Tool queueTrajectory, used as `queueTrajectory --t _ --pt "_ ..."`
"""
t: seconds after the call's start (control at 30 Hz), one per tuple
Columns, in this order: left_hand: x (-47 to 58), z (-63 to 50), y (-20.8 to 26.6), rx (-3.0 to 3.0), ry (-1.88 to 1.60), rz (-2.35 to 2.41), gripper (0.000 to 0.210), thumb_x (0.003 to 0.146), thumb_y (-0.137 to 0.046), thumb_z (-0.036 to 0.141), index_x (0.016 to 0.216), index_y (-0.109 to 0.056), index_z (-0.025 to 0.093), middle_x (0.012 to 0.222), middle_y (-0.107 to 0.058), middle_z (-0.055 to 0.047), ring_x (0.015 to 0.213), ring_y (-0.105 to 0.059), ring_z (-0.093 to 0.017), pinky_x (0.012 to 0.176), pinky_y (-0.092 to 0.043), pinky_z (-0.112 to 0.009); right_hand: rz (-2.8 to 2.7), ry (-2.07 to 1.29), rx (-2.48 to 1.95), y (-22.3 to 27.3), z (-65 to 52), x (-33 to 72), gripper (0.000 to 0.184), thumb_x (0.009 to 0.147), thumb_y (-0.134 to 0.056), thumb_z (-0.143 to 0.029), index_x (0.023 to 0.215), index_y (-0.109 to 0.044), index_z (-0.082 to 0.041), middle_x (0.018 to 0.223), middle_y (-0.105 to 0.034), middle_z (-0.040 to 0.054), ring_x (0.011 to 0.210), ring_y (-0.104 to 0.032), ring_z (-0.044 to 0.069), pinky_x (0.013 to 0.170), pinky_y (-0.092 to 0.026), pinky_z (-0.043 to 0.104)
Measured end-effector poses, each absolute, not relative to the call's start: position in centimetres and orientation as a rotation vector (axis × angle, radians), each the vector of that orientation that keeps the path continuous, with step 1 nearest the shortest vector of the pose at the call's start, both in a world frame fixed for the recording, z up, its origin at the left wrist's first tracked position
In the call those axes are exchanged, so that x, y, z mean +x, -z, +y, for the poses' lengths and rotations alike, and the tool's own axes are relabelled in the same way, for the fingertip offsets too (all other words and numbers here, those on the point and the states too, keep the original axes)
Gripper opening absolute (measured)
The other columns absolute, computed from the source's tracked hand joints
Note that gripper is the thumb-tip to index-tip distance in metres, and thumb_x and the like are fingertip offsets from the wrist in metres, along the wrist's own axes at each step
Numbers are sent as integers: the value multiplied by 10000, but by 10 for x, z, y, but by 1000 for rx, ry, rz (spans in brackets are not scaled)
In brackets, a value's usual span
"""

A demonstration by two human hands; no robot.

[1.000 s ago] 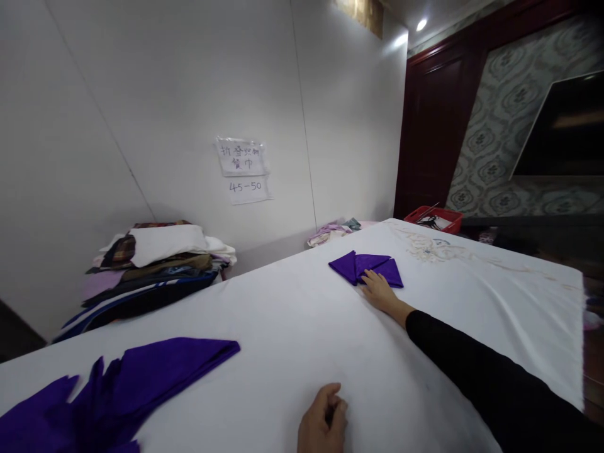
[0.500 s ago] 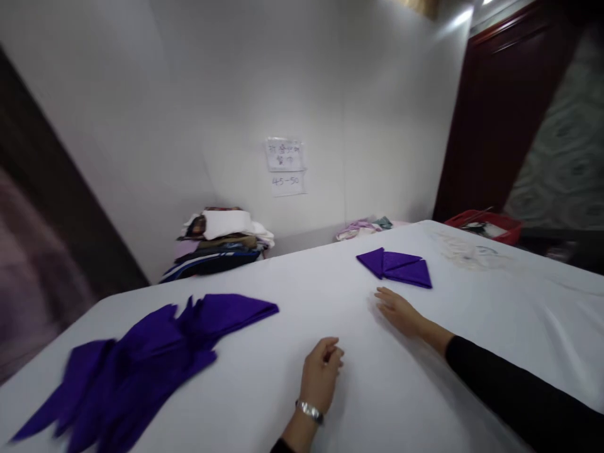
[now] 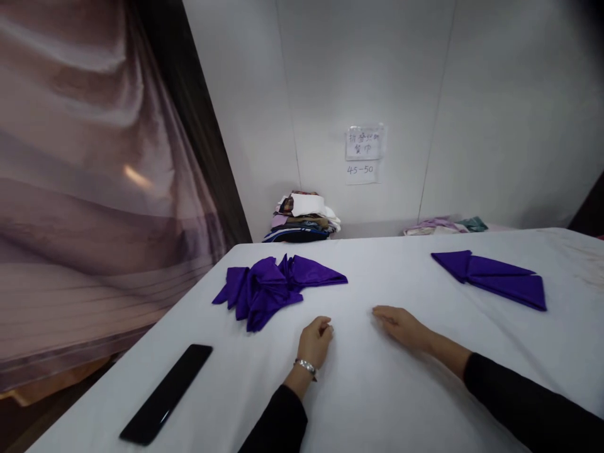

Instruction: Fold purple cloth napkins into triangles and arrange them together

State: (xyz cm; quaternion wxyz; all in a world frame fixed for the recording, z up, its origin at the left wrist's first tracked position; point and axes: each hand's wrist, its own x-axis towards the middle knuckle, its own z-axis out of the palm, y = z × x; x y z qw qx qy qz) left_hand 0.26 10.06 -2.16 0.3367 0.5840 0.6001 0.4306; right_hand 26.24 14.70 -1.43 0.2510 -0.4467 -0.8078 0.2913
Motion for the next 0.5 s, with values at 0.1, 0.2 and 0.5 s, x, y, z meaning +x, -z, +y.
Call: queueTrajectory --t 0.1,0.2,0.5 --pt "-3 93 25 1553 -1140 1598 218 729 -499 256 905 -616 199 684 -632 18 647 -581 -125 637 -449 -248 -2109 -738 -1355 9 173 226 395 834 -429 -333 1165 -565 -165 1215 -565 80 1103 -523 219 951 -397 376" --pt "-2 92 24 1601 -1113 1605 208 728 -499 245 892 -621 206 687 -633 17 658 -579 -129 653 -444 -256 -2071 -581 -1482 3 203 194 393 844 -419 -303 1198 -536 -179 1207 -572 70 1094 -530 206 933 -405 353" --pt "-1 99 31 1528 -1126 1514 210 740 -477 236 892 -616 192 677 -648 10 610 -572 -121 596 -445 -244 -2053 -425 -1628 9 262 136 415 742 -502 -156 1153 -557 -171 1134 -600 125 1066 -521 280 897 -372 384"
